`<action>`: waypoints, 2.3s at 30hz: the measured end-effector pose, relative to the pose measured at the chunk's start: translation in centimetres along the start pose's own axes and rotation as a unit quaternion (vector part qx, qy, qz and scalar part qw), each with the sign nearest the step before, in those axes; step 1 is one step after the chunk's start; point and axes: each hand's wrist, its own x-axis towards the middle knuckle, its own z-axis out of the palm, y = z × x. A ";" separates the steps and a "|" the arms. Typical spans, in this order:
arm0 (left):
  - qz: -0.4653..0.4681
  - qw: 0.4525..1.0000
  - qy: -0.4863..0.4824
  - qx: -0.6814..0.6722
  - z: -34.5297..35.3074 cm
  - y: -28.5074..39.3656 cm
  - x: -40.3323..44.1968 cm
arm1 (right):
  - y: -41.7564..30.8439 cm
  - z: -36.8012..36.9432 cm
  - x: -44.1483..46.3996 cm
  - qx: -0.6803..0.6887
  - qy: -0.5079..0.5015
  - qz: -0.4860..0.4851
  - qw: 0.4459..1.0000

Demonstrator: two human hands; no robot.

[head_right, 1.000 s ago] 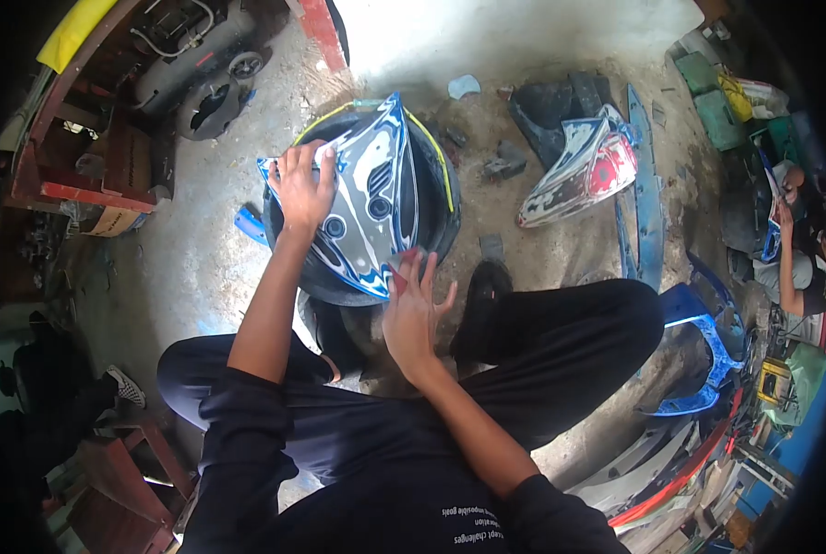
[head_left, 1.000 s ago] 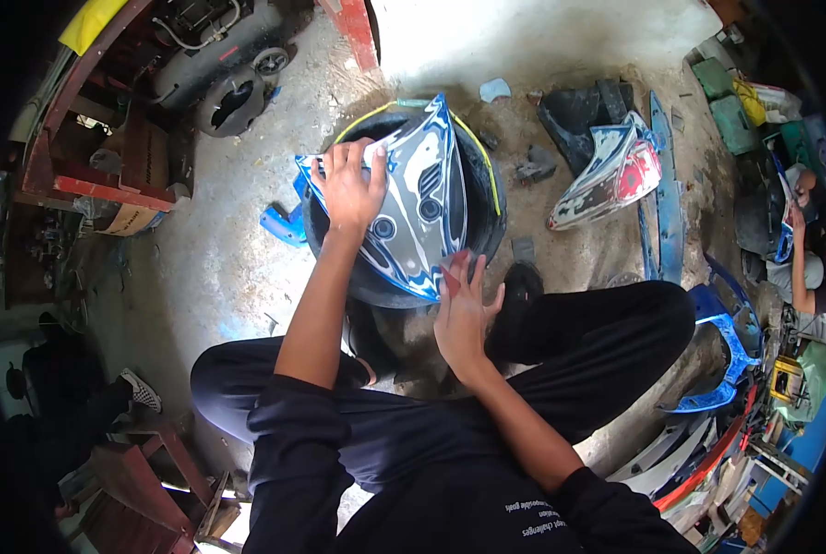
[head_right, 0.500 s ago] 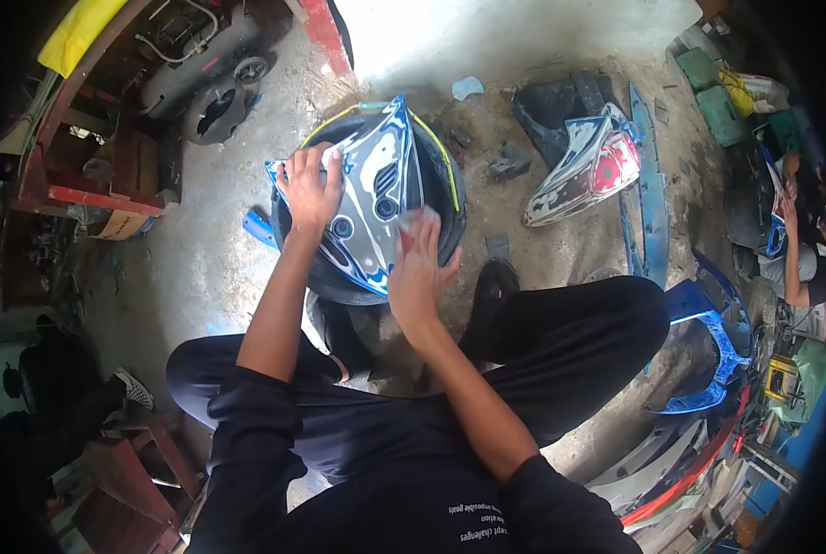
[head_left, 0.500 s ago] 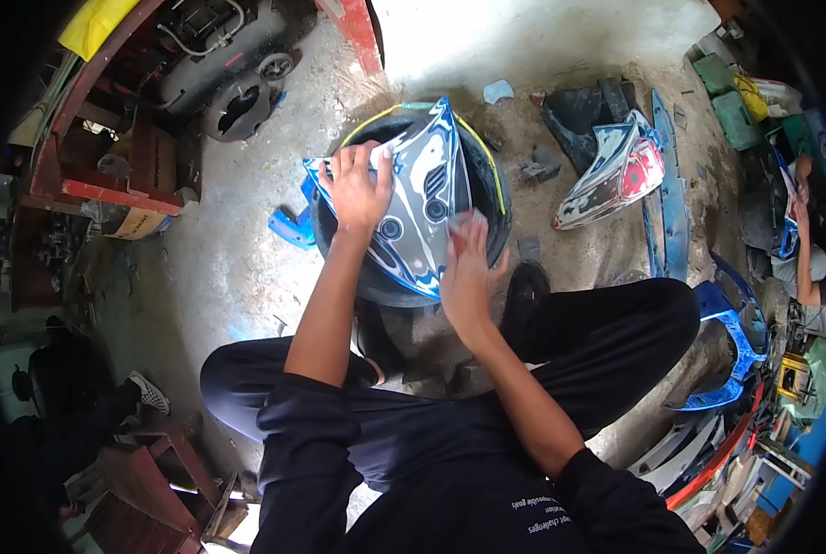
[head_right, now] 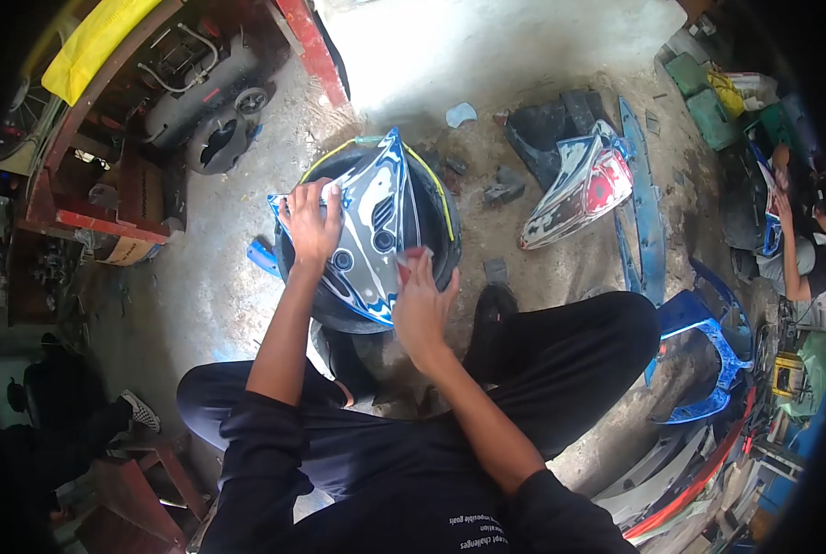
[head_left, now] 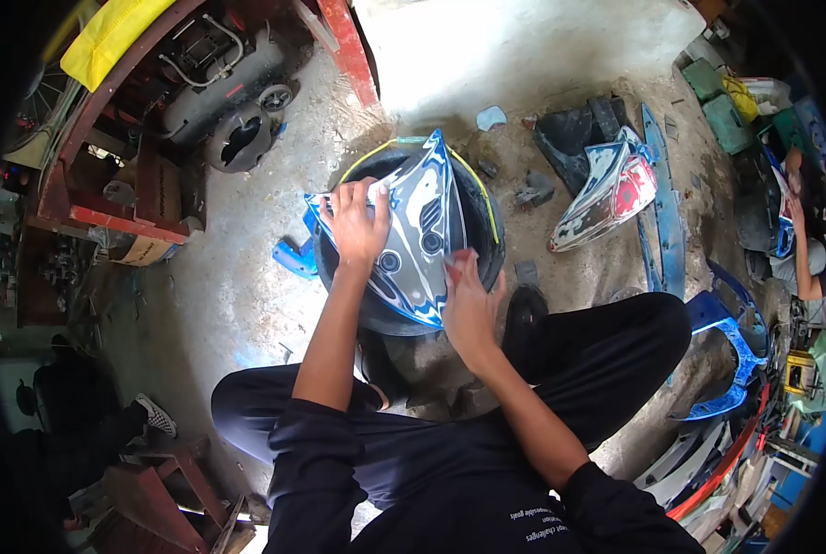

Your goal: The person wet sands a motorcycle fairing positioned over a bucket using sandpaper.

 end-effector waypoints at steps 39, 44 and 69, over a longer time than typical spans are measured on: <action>0.000 1.000 -0.017 0.025 -0.1 0.1 0.0 | -0.2 -1.1 1.3 -0.016 0.012 -0.052 0.998; 0.002 0.999 -0.026 0.033 -0.3 0.2 0.0 | -0.7 -0.5 2.1 -0.036 0.035 -0.058 0.997; 0.009 0.999 -0.016 0.028 -0.4 0.3 0.1 | -0.9 -1.6 5.8 0.059 -0.019 -0.002 0.998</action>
